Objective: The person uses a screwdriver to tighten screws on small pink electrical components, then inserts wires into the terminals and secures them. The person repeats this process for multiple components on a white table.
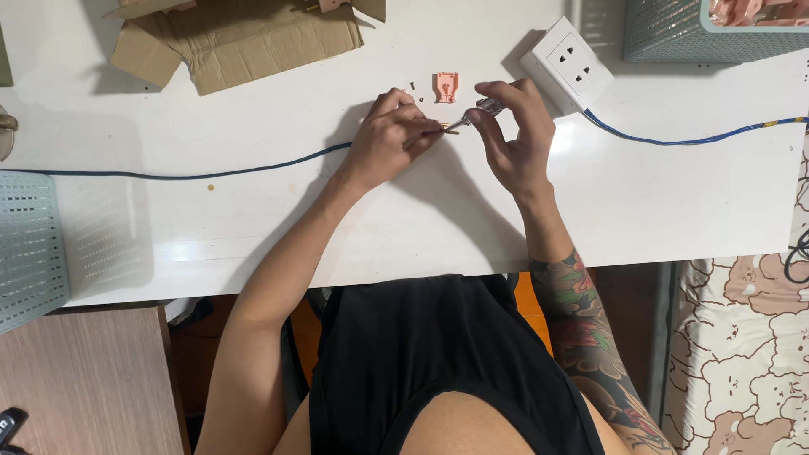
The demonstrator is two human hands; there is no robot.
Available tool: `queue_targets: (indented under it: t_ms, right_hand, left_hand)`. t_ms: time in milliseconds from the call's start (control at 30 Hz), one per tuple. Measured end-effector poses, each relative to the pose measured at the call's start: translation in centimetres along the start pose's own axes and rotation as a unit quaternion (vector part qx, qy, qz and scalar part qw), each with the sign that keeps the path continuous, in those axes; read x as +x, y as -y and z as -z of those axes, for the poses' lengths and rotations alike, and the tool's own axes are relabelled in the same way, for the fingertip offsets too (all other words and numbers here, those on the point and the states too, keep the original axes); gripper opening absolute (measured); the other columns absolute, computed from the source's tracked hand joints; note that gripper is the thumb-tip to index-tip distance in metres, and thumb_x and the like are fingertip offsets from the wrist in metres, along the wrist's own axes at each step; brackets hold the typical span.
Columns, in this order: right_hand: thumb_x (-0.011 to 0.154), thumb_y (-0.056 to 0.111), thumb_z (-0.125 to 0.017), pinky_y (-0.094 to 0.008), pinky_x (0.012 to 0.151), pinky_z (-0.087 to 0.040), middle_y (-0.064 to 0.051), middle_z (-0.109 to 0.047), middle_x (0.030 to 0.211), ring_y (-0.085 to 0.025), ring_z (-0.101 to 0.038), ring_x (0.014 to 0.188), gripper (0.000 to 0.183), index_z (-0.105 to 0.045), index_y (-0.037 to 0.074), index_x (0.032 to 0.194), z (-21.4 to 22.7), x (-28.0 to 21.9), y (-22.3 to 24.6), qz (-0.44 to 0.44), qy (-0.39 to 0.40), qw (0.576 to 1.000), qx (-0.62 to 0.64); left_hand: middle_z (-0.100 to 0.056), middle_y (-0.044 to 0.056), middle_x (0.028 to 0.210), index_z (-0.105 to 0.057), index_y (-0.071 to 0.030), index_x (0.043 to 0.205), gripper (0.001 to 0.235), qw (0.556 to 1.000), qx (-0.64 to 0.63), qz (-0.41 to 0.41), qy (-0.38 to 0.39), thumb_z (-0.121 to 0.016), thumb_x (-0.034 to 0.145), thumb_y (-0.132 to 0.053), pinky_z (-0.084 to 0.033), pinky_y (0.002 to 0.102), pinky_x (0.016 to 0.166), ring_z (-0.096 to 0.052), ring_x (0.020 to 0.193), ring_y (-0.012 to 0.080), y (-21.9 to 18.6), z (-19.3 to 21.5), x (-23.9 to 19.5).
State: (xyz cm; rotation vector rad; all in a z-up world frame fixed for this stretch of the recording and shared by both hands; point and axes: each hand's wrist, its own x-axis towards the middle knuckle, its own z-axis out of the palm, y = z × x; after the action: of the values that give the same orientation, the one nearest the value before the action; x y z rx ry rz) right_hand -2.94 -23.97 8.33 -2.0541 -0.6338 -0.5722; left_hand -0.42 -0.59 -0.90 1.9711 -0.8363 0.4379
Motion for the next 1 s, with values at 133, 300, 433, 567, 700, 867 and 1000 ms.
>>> queue_targets:
  t_ms: [133,300,433,567,700,867,1000]
  right_hand:
    - [0.118,0.001,-0.078,-0.038,0.086,-0.059,-0.021,-0.07,0.114,-0.03,-0.063,0.097,0.021,-0.064,-0.002,0.133,0.1,-0.3,0.1,-0.034,-0.013,0.999,0.029]
    - [0.116,0.006,-0.082,-0.036,0.083,-0.052,-0.016,-0.071,0.112,-0.027,-0.061,0.093,0.021,-0.064,-0.001,0.124,0.3,-0.4,0.6,-0.052,-0.023,0.998,0.022]
    - [0.114,0.004,-0.083,-0.037,0.086,-0.055,-0.016,-0.071,0.114,-0.027,-0.06,0.098,0.023,-0.064,0.0,0.126,0.1,-0.9,0.6,-0.078,-0.046,0.995,0.048]
    - [0.113,-0.008,-0.077,-0.043,0.1,-0.061,-0.022,-0.066,0.114,-0.037,-0.072,0.112,0.017,-0.062,-0.002,0.121,0.7,-0.7,0.2,-0.08,-0.134,0.98,0.124]
    - [0.112,-0.019,-0.076,-0.041,0.097,-0.06,-0.019,-0.071,0.119,-0.032,-0.071,0.117,0.018,-0.072,-0.001,0.113,2.4,-0.4,0.0,-0.101,-0.104,0.989,-0.026]
    - [0.112,-0.018,-0.075,-0.038,0.085,-0.055,-0.015,-0.064,0.118,-0.027,-0.063,0.095,0.02,-0.071,-0.001,0.122,2.3,-4.2,-5.2,-0.134,-0.035,0.981,-0.136]
    - [0.097,0.027,-0.079,-0.03,0.086,-0.058,-0.001,-0.067,0.111,-0.014,-0.067,0.093,0.024,-0.079,0.017,0.118,0.0,0.9,2.4,-0.404,-0.084,0.895,-0.171]
  left_hand:
    - [-0.076,-0.003,0.102,-0.088,-0.008,0.113,0.009,1.0,-0.01,-0.01,-0.012,-0.088,0.109,-0.016,-0.055,0.04,0.097,-0.063,0.107,0.0269,0.2,0.6,0.5]
    - [-0.077,-0.004,0.102,-0.087,-0.01,0.114,0.009,1.0,-0.008,-0.006,0.008,-0.087,0.11,-0.018,-0.054,0.04,0.095,-0.06,0.107,0.0288,0.0,0.6,0.4]
    - [-0.079,-0.004,0.103,-0.084,-0.011,0.113,0.01,1.0,0.003,-0.012,-0.001,-0.087,0.111,-0.02,-0.053,0.039,0.095,-0.06,0.106,0.0274,-0.6,1.0,0.9]
    - [-0.077,-0.006,0.096,-0.086,-0.012,0.112,0.006,0.999,-0.013,0.03,0.0,-0.089,0.107,-0.015,-0.051,0.033,0.1,-0.057,0.106,0.0241,-1.2,1.6,1.5]
    - [-0.078,-0.014,0.096,-0.084,-0.02,0.117,0.009,0.996,-0.004,0.081,0.037,-0.085,0.11,-0.025,-0.044,0.033,0.105,-0.058,0.11,0.021,-1.1,1.7,1.3]
    - [-0.079,-0.011,0.106,-0.078,-0.019,0.124,0.014,0.994,0.001,0.087,0.07,-0.08,0.11,-0.021,-0.045,0.035,0.107,-0.059,0.116,0.0176,-1.2,2.3,1.4]
    - [-0.072,0.0,0.111,-0.068,-0.015,0.141,0.036,0.989,0.051,0.072,0.118,-0.079,0.107,-0.018,-0.041,0.041,0.109,-0.057,0.124,0.0235,-0.4,2.7,1.2]
